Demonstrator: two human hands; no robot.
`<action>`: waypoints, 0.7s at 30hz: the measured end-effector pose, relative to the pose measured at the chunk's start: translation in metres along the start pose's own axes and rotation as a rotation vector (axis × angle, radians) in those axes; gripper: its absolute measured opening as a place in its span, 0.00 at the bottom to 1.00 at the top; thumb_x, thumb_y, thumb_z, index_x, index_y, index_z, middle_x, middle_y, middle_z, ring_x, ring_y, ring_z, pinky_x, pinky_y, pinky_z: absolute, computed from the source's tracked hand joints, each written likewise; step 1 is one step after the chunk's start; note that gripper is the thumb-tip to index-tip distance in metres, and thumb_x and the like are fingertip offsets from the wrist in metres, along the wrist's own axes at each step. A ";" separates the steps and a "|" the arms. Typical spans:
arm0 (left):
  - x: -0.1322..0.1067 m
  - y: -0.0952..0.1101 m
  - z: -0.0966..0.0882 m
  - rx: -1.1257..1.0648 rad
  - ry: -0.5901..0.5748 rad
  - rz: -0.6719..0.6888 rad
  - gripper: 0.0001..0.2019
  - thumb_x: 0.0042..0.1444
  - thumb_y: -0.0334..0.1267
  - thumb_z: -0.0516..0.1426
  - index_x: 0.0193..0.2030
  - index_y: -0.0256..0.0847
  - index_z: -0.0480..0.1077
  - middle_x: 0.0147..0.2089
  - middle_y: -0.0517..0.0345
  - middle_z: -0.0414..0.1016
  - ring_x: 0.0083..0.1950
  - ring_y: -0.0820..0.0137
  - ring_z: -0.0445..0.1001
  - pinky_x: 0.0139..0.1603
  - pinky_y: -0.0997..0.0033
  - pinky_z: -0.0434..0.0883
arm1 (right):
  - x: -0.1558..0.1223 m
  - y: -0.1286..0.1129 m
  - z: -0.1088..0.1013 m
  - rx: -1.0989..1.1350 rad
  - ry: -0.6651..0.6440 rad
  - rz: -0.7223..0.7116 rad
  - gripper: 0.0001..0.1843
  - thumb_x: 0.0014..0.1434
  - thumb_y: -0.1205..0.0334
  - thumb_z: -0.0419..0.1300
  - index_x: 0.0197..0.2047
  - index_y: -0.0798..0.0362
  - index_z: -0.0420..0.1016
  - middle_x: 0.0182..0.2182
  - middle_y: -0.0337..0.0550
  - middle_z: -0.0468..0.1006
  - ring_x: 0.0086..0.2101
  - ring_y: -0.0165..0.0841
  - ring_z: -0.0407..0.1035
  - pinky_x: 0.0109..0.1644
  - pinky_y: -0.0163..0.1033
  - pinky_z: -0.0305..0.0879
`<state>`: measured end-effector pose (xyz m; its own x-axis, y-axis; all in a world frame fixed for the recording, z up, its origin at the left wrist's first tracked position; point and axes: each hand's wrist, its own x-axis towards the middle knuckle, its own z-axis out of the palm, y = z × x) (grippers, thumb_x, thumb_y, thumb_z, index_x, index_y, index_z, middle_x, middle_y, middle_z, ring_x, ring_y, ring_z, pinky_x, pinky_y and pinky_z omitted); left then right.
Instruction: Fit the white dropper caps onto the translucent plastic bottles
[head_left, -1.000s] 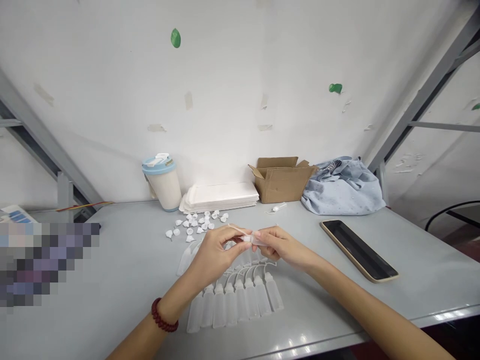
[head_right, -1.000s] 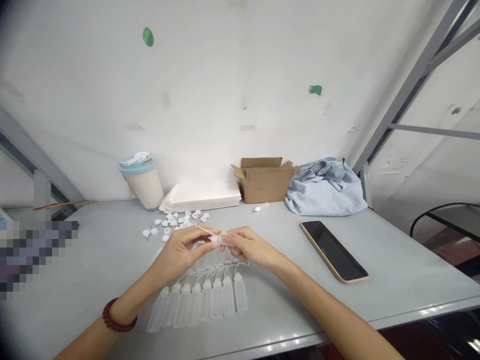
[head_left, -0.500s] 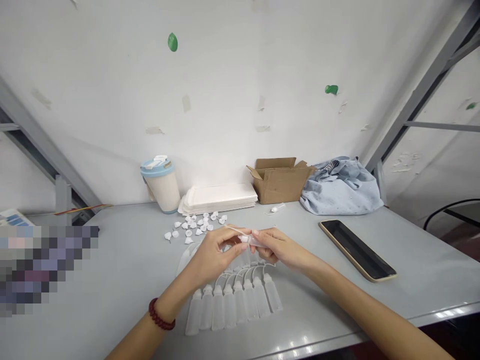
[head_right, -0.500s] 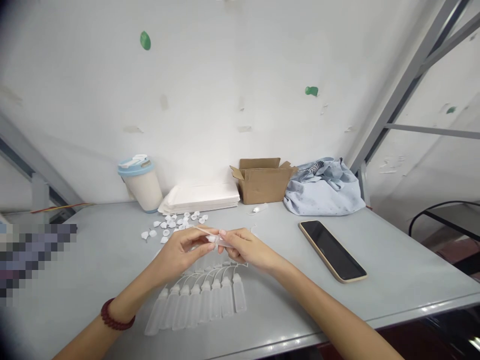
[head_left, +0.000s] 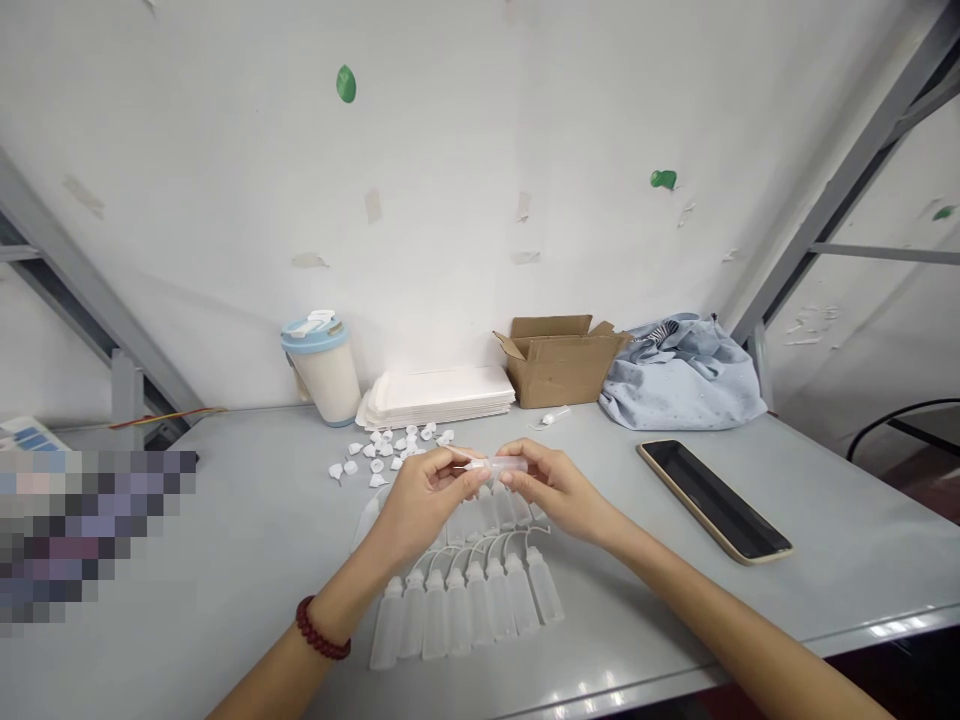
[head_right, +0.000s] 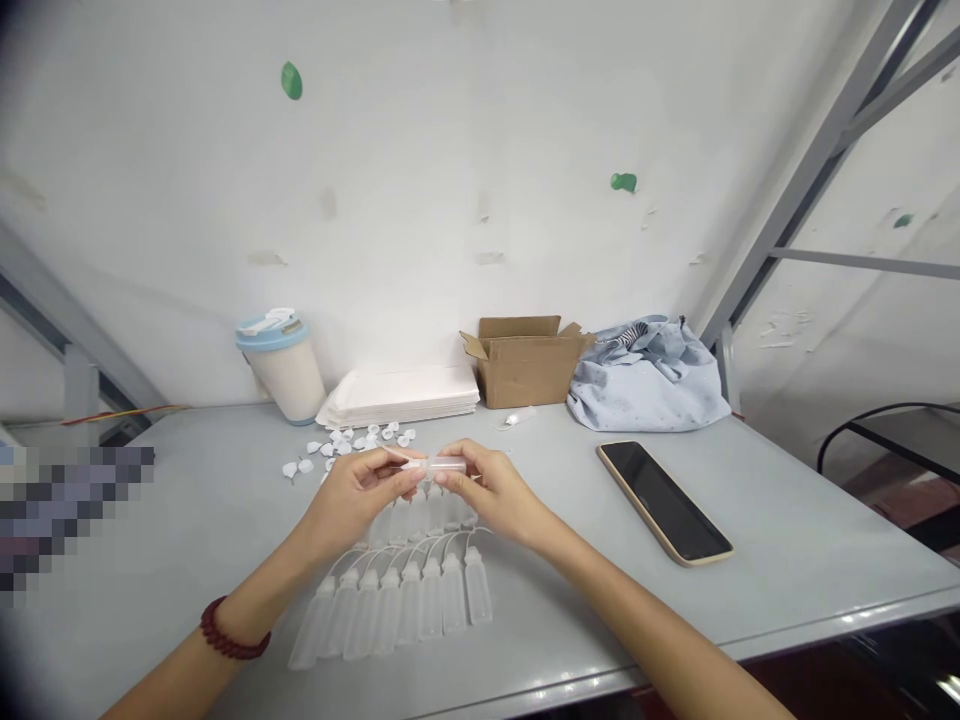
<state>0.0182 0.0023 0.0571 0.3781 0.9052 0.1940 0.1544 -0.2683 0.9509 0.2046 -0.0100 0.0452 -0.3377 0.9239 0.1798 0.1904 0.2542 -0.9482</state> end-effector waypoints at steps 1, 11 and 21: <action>0.000 -0.001 0.000 0.012 -0.003 0.011 0.08 0.51 0.41 0.59 0.34 0.38 0.74 0.33 0.56 0.75 0.31 0.69 0.72 0.33 0.70 0.71 | 0.000 0.000 0.000 -0.038 0.016 -0.005 0.17 0.58 0.47 0.56 0.38 0.55 0.68 0.19 0.31 0.60 0.20 0.24 0.54 0.23 0.30 0.50; -0.002 -0.003 0.002 0.124 -0.001 0.008 0.12 0.55 0.45 0.56 0.33 0.38 0.74 0.36 0.53 0.76 0.35 0.68 0.73 0.37 0.70 0.72 | 0.001 0.005 0.002 0.034 0.005 0.032 0.19 0.60 0.46 0.52 0.35 0.56 0.68 0.20 0.34 0.68 0.18 0.23 0.60 0.22 0.30 0.55; -0.004 -0.008 0.009 0.161 0.093 0.147 0.08 0.54 0.40 0.57 0.31 0.38 0.73 0.35 0.54 0.75 0.34 0.70 0.72 0.34 0.72 0.70 | -0.002 0.005 0.004 0.009 0.038 0.058 0.21 0.59 0.44 0.51 0.34 0.56 0.68 0.13 0.29 0.59 0.14 0.23 0.52 0.18 0.30 0.50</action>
<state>0.0234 -0.0017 0.0465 0.3230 0.8770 0.3557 0.2499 -0.4416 0.8617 0.2025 -0.0114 0.0391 -0.2914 0.9471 0.1344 0.2007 0.1979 -0.9595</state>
